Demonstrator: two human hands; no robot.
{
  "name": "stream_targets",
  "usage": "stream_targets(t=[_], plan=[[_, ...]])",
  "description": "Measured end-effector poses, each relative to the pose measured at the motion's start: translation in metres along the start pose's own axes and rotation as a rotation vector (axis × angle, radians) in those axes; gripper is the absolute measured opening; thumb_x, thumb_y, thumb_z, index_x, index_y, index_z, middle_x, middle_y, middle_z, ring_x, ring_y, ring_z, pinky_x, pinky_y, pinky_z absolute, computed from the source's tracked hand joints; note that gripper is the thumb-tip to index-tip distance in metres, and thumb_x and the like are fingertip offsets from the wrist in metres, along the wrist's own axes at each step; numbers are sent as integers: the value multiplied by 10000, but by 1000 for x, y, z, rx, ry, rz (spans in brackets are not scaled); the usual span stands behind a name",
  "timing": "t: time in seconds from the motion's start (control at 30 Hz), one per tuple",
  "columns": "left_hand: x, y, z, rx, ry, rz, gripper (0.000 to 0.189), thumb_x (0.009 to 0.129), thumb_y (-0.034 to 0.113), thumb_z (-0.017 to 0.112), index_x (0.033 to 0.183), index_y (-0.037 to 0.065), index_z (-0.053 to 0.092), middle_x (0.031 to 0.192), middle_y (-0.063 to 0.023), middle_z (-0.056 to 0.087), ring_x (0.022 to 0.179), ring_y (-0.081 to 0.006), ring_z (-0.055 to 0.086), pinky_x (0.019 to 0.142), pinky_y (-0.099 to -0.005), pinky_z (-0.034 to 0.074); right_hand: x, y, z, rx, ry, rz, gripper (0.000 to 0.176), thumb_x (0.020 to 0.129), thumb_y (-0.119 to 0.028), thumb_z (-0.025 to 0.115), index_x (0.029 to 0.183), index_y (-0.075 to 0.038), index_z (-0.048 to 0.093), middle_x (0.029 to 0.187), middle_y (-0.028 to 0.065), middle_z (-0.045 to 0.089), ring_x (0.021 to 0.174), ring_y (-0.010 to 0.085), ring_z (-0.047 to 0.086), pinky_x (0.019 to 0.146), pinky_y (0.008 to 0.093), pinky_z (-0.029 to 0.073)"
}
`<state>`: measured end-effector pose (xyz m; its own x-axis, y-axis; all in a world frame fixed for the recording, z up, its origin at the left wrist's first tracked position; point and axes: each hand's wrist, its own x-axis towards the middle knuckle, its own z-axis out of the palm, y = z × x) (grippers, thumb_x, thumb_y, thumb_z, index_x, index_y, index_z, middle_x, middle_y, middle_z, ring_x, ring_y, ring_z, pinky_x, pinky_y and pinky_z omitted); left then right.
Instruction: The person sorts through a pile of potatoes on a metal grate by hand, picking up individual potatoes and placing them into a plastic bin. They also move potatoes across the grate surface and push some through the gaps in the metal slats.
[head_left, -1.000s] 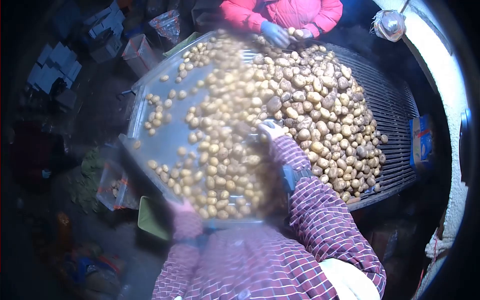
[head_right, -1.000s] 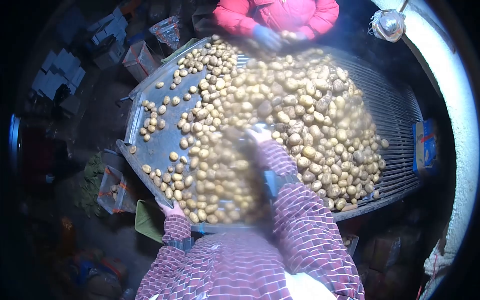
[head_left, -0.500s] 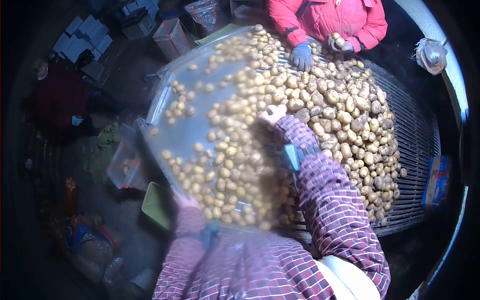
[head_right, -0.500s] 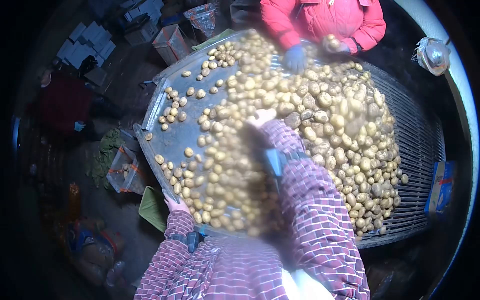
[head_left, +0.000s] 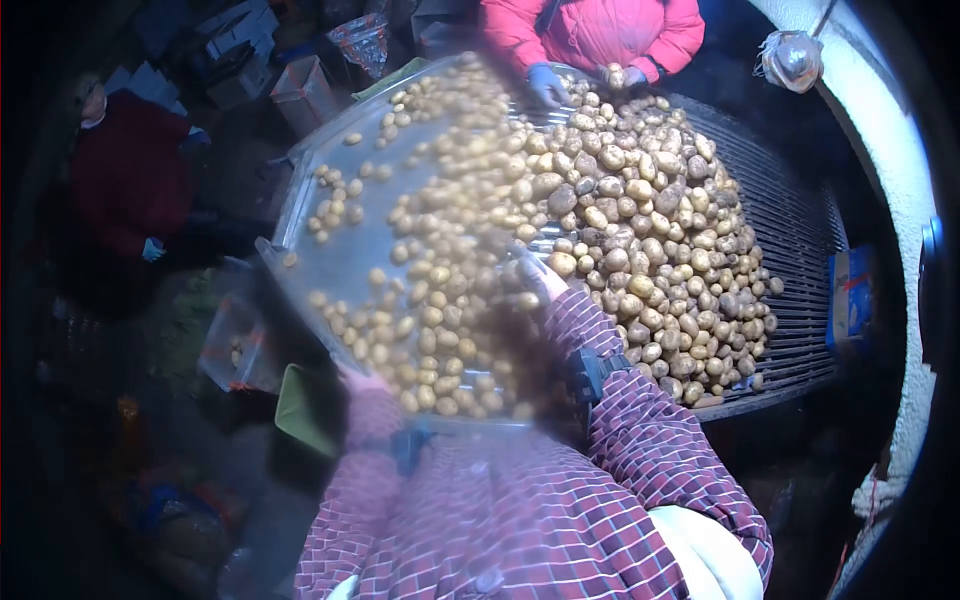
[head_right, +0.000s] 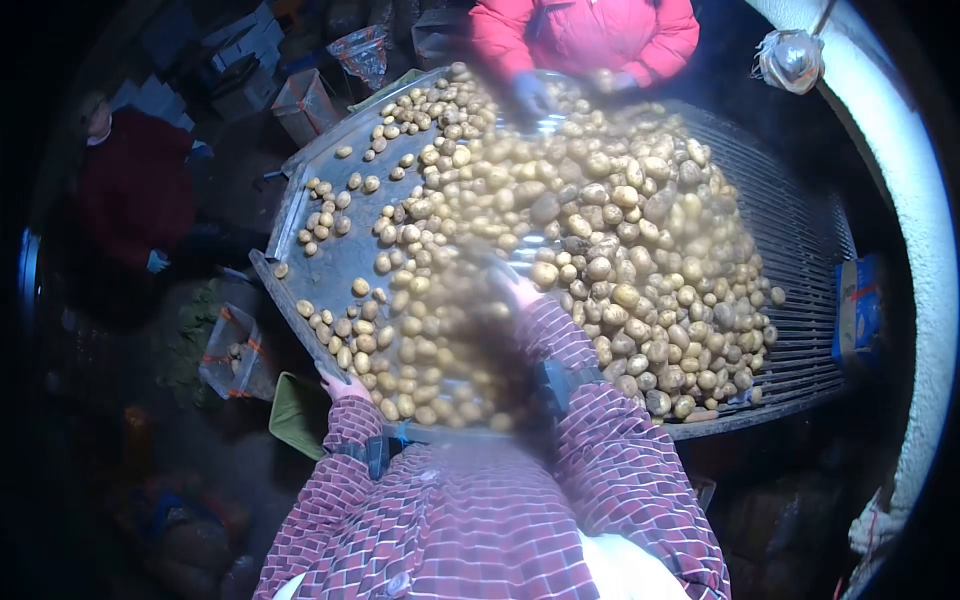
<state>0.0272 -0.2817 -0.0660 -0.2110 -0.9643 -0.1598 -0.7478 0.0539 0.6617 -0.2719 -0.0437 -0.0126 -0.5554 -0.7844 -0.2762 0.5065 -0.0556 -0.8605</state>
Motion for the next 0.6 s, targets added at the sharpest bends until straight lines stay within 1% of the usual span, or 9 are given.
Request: stream_targets(t=[0.13, 0.17, 0.23, 0.3, 0.33, 0.4, 0.47, 0.53, 0.6], plan=[[7, -23, 5, -64, -42, 110, 826, 848, -2, 635, 1530, 44, 171, 1414, -295, 327, 1282, -410, 450, 1053, -464, 415, -17, 3, 53, 555, -80, 46, 769, 905, -624, 534, 1415, -60, 424, 1208, 122, 598, 1045, 264, 594, 830, 335, 541], [9, -27, -2, -51, -90, 109, 797, 852, 23, 658, 1516, 42, 218, 1435, -264, 319, 1280, -398, 454, 1047, -456, 420, -19, 0, 66, 599, -213, 30, 781, 868, -677, 545, 1375, -89, 466, 1259, 145, 573, 1144, 310, 560, 864, 417, 541], [-22, 28, -50, -361, -145, 53, 748, 861, 48, 668, 1494, 44, 271, 1437, -228, 334, 1270, -369, 465, 1041, -450, 427, -31, -20, 120, 498, 38, 125, 759, 865, -673, 553, 1359, -101, 481, 1285, 144, 558, 1156, 315, 557, 874, 446, 534], [-13, -2, -34, -358, 14, 401, 600, 906, 59, 629, 1443, 44, 361, 1461, -173, 334, 1260, -313, 470, 1040, -441, 435, -28, -9, 139, 169, 61, 96, 687, 886, -601, 572, 1357, -107, 486, 1299, 149, 553, 1158, 311, 562, 891, 452, 528], [-38, 33, -52, -780, -365, -299, 656, 894, 133, 687, 1469, 112, 372, 1277, -163, 545, 1010, -286, 640, 805, -408, 548, -30, -12, 157, -102, -9, 3, 630, 909, -532, 586, 1363, -107, 483, 1300, 154, 555, 1155, 304, 568, 903, 443, 526], [-30, 15, -35, -1196, -905, -220, 528, 946, 182, 594, 1422, 53, 405, 1345, -173, 501, 1201, -264, 527, 1006, -392, 462, -41, -22, 203, -191, 73, 170, 562, 938, -452, 583, 1368, -105, 481, 1296, 156, 560, 1141, 286, 580, 899, 417, 532], [-36, 17, -21, -1673, -1254, -364, 564, 934, 330, 605, 1403, 66, 438, 1300, -167, 546, 1166, -271, 553, 970, -405, 483, -45, 16, 215, -516, -41, 85, 475, 947, -309, 564, 1360, -83, 500, 1335, 147, 538, 1159, 264, 575, 959, 395, 507], [-34, 27, -33, -1603, -1259, -427, 579, 920, 410, 579, 1378, 76, 465, 1300, -158, 548, 1133, -277, 559, 939, -429, 496, -48, 52, 226, -736, -55, -8, 441, 956, -231, 549, 1364, -69, 506, 1358, 147, 527, 1173, 253, 571, 1007, 378, 485], [-34, 27, -56, -1541, -1223, -511, 606, 905, 490, 552, 1354, 86, 493, 1301, -148, 549, 1100, -282, 565, 908, -453, 509, -45, 75, 195, -1098, -175, -372, 467, 974, -266, 533, 1391, -62, 481, 1362, 150, 529, 1183, 252, 567, 1012, 373, 482]])
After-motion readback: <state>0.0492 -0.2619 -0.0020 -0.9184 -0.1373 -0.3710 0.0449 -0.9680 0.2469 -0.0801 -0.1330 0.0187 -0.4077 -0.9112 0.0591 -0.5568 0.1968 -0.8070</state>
